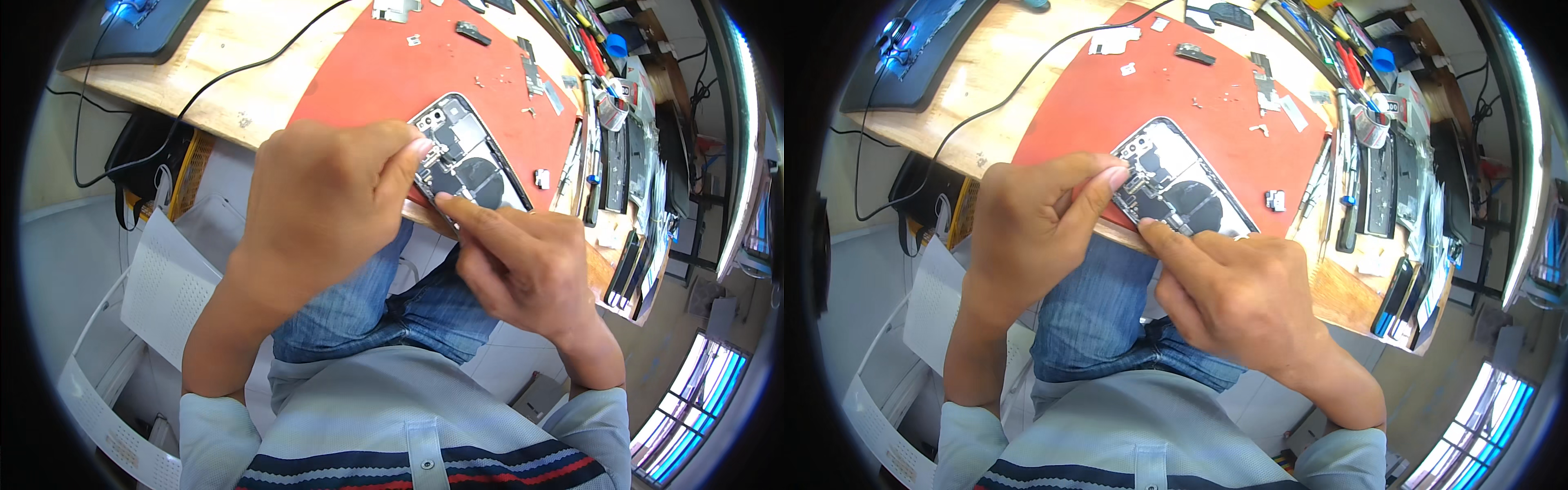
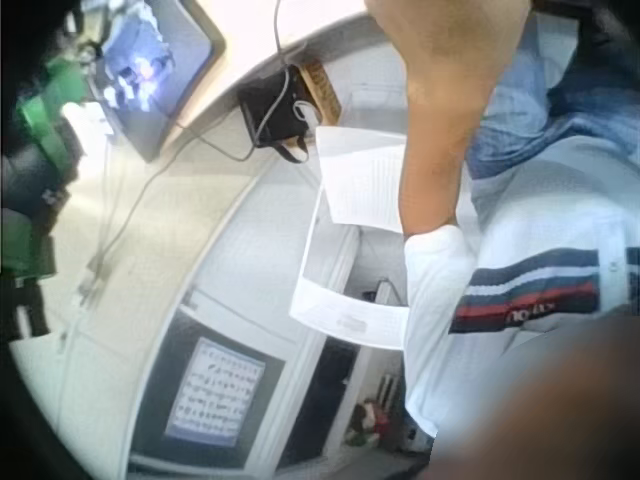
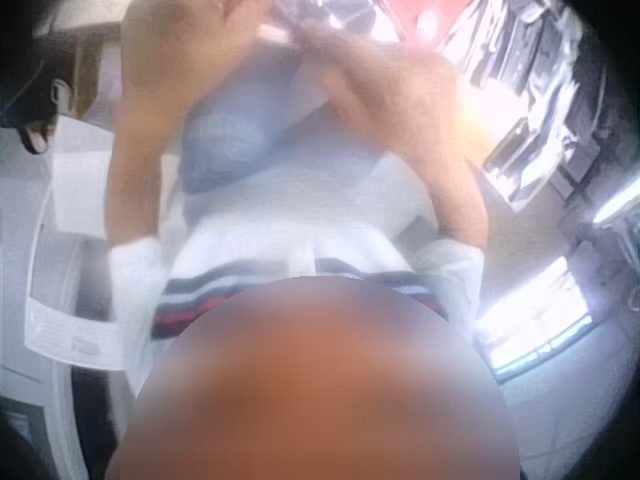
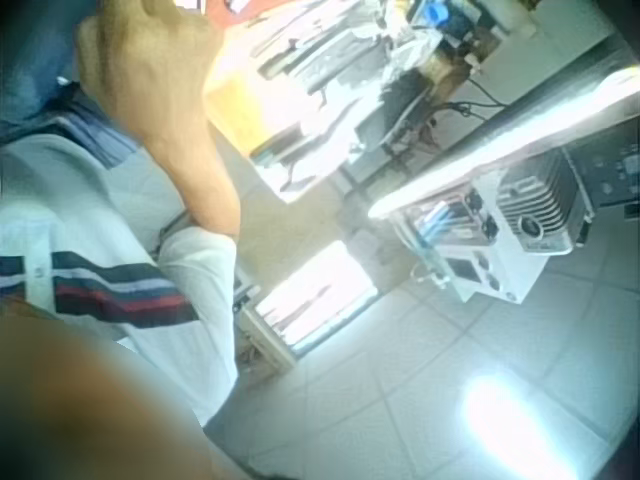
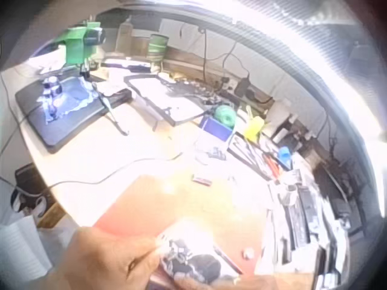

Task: The person disassembles a smartphone on a workbench, using tweezers and a screwdriver to remove and reposition internal components. The person handles the phone's back cover, screws, and small parts, placing them on the mat and occasionally adjusting the device's orientation.

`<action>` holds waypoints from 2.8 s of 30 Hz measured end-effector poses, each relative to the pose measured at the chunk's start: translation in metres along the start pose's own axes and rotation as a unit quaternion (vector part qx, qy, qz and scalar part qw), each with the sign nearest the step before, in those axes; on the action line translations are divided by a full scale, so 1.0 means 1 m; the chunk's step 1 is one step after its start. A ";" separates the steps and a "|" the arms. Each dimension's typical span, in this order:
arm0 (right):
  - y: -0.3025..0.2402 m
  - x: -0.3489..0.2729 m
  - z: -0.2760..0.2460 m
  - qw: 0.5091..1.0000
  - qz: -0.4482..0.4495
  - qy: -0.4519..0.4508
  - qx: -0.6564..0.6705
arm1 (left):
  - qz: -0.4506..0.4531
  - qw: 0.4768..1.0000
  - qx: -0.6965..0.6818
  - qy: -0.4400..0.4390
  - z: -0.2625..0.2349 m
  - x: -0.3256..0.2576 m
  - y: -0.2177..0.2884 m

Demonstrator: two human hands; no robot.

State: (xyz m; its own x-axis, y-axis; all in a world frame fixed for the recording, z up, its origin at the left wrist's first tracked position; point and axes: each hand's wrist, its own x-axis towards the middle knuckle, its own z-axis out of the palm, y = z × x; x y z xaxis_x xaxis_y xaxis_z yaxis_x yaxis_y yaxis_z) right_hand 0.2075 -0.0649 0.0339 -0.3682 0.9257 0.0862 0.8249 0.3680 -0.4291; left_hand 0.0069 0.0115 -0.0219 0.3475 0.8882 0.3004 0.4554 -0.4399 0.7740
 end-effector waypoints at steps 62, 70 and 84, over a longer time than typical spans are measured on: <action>0.002 0.005 0.021 0.999 0.021 0.045 0.014 | 0.196 0.958 0.205 -0.049 -0.016 -0.012 -0.010; 0.001 0.002 0.023 0.998 0.034 0.060 0.016 | 0.174 0.968 0.177 -0.044 -0.014 -0.015 -0.013; 0.007 0.018 0.008 0.997 -0.019 0.032 -0.066 | 0.154 0.975 0.147 -0.061 -0.014 -0.016 -0.014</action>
State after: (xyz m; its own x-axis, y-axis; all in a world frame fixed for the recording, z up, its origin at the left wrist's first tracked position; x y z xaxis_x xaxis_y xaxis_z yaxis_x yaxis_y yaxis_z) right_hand 0.2033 -0.0462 0.0248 -0.3763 0.9128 0.1589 0.8614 0.4078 -0.3026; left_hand -0.0168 0.0054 -0.0292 0.5913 0.6942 0.4104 0.5236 -0.7175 0.4593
